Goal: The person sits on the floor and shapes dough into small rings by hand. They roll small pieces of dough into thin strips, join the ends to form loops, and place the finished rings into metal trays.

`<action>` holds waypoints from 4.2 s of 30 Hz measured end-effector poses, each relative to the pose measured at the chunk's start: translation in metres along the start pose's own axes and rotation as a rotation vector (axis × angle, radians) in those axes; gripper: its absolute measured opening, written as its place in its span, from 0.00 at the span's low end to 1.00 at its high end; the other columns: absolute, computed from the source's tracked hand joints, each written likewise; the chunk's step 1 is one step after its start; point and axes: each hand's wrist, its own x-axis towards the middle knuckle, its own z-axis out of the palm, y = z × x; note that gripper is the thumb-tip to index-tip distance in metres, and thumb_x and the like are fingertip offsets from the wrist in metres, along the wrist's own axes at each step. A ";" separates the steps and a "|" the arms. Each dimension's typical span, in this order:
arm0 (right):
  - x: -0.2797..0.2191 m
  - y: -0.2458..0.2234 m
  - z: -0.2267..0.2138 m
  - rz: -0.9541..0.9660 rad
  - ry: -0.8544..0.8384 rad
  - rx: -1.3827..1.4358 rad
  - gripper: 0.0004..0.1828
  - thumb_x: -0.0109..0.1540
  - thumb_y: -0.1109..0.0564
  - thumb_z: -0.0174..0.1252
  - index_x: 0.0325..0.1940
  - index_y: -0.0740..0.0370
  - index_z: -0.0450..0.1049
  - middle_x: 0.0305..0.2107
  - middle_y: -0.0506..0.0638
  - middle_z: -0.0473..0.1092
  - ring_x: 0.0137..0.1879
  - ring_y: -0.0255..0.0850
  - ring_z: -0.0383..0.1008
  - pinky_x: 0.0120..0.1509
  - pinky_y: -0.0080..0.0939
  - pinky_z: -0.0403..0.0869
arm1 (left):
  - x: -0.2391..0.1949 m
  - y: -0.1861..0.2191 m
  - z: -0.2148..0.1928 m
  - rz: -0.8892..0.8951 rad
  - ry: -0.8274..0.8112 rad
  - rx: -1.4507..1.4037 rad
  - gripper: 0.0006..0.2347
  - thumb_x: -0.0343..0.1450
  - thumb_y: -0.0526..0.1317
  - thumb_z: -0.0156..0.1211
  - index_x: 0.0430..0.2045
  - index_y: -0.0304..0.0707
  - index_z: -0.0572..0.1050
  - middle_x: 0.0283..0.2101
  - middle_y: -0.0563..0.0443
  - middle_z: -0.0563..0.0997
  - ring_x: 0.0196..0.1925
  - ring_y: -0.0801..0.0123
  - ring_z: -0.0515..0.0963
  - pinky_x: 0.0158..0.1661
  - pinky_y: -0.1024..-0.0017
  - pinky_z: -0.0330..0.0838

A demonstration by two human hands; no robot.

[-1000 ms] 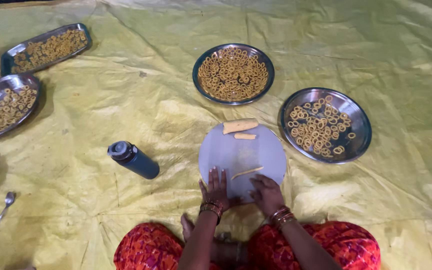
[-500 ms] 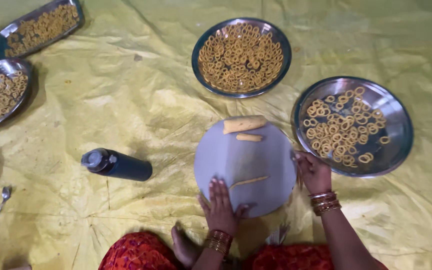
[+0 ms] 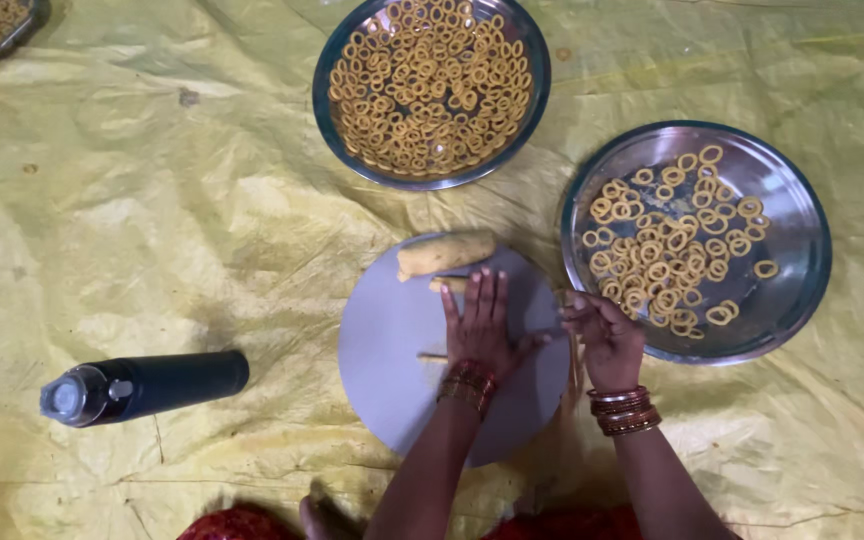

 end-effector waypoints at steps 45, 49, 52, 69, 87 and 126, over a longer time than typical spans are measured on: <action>0.007 -0.033 0.003 0.158 0.016 0.138 0.23 0.72 0.44 0.52 0.51 0.70 0.77 0.36 0.55 0.78 0.35 0.37 0.78 0.42 0.35 0.77 | -0.045 0.012 -0.032 -0.014 -0.143 -0.193 0.48 0.64 0.71 0.51 0.73 0.37 0.47 0.77 0.40 0.46 0.80 0.56 0.41 0.72 0.42 0.25; 0.004 -0.032 0.001 0.151 0.018 0.204 0.24 0.72 0.44 0.53 0.52 0.70 0.78 0.35 0.54 0.77 0.35 0.36 0.77 0.42 0.34 0.77 | -0.111 -0.003 -0.046 -0.074 -0.209 -0.043 0.53 0.63 0.72 0.51 0.71 0.25 0.42 0.76 0.35 0.44 0.79 0.51 0.37 0.70 0.45 0.27; 0.005 -0.030 0.002 0.166 0.030 0.155 0.24 0.71 0.44 0.53 0.52 0.70 0.78 0.35 0.55 0.78 0.35 0.37 0.78 0.42 0.35 0.77 | -0.157 -0.003 -0.052 -0.049 -0.398 -0.058 0.55 0.61 0.73 0.52 0.72 0.27 0.40 0.78 0.37 0.40 0.79 0.53 0.35 0.70 0.49 0.27; 0.006 -0.009 0.006 0.134 -0.107 0.160 0.19 0.71 0.49 0.52 0.51 0.69 0.76 0.42 0.56 0.78 0.41 0.39 0.80 0.48 0.37 0.79 | -0.134 -0.016 -0.022 0.020 -0.261 -0.035 0.53 0.62 0.71 0.56 0.72 0.29 0.43 0.78 0.39 0.44 0.79 0.55 0.39 0.72 0.52 0.32; 0.006 -0.003 0.009 0.095 -0.185 0.115 0.12 0.69 0.57 0.53 0.46 0.70 0.75 0.46 0.53 0.78 0.43 0.37 0.80 0.49 0.36 0.79 | -0.103 -0.009 -0.046 -0.010 -0.384 0.007 0.50 0.65 0.71 0.48 0.73 0.32 0.41 0.78 0.43 0.40 0.80 0.61 0.34 0.71 0.47 0.23; 0.006 -0.020 0.013 0.116 -0.205 0.090 0.16 0.69 0.54 0.53 0.51 0.70 0.76 0.42 0.53 0.79 0.43 0.37 0.80 0.51 0.39 0.80 | -0.050 0.019 -0.011 0.013 -0.108 -0.055 0.49 0.65 0.72 0.48 0.73 0.34 0.45 0.77 0.43 0.47 0.79 0.60 0.41 0.72 0.44 0.26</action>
